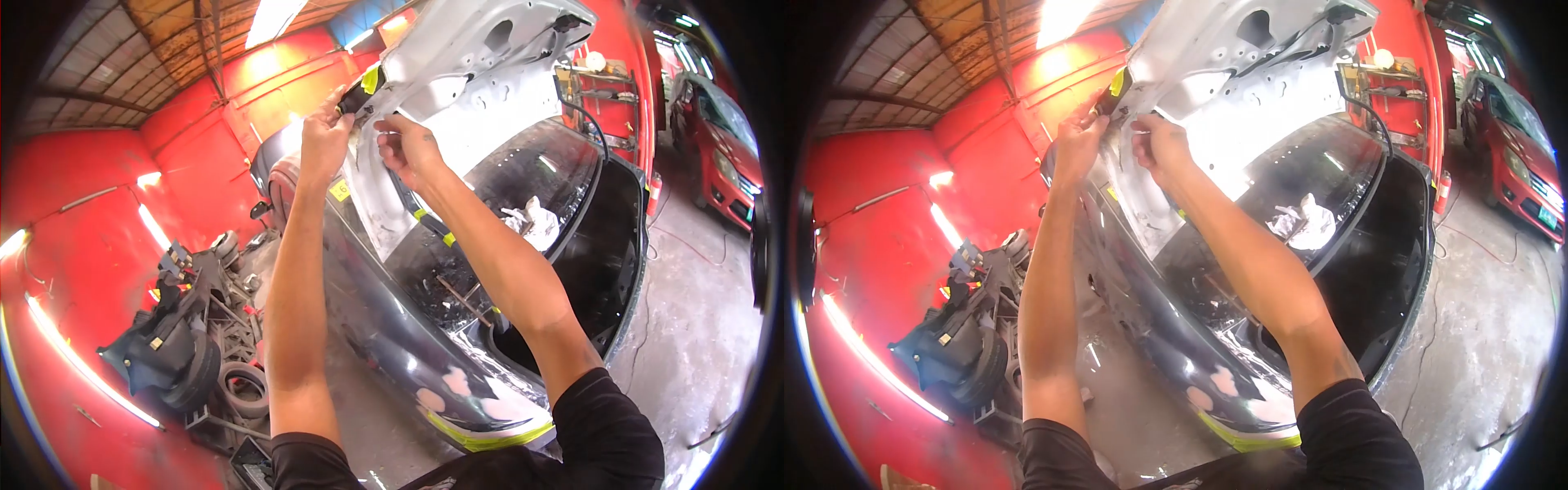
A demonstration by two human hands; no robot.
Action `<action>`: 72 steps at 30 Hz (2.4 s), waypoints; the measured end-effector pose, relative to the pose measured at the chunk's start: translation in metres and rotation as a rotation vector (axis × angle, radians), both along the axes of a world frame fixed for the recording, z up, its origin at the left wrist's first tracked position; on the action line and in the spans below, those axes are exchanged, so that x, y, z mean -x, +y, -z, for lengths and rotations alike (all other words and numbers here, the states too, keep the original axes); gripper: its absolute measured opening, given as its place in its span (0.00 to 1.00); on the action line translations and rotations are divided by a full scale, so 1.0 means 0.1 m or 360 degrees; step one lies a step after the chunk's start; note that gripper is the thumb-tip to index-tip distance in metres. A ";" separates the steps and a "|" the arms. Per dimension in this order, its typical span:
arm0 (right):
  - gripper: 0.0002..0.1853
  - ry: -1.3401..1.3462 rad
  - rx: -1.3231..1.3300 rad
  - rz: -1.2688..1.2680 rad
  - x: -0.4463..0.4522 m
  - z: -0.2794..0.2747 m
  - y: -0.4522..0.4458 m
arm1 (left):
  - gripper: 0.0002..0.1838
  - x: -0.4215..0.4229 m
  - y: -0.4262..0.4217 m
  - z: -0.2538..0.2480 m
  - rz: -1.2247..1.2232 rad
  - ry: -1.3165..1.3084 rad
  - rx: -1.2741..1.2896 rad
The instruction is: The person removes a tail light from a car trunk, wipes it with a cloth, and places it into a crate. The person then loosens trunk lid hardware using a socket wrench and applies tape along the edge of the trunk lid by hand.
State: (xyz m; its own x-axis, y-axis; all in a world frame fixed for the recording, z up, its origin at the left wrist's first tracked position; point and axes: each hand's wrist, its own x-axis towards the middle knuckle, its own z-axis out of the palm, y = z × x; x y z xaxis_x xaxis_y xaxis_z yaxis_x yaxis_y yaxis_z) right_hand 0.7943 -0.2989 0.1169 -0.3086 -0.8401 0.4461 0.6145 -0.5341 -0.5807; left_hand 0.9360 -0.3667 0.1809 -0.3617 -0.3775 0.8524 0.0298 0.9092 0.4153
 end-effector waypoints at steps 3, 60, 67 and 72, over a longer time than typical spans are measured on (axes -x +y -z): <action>0.15 0.0205 0.0010 -0.0045 -0.10 -0.14 -0.06 | 0.30 -0.01 0.15 0.02 0.0070 0.0039 -0.0073; 0.09 -0.0295 0.0135 -0.0174 -0.31 -0.14 -0.19 | 0.33 -0.04 0.21 0.00 -0.0031 -0.0103 -0.0209; 0.13 -0.0339 0.0134 0.0045 -0.36 -0.15 -0.16 | 0.32 -0.03 0.07 0.02 0.0051 -0.0067 -0.0176; 0.10 -0.0332 0.0164 -0.0200 -0.32 -0.16 -0.16 | 0.32 -0.02 0.12 0.02 0.0029 -0.0059 -0.0156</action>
State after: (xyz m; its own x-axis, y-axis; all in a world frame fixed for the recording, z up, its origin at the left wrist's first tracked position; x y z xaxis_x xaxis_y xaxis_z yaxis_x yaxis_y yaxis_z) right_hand 0.8261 -0.3154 0.1328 -0.2993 -0.8310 0.4688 0.7805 -0.4959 -0.3808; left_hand 0.9379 -0.3547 0.1788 -0.3997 -0.4516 0.7977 0.0289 0.8636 0.5034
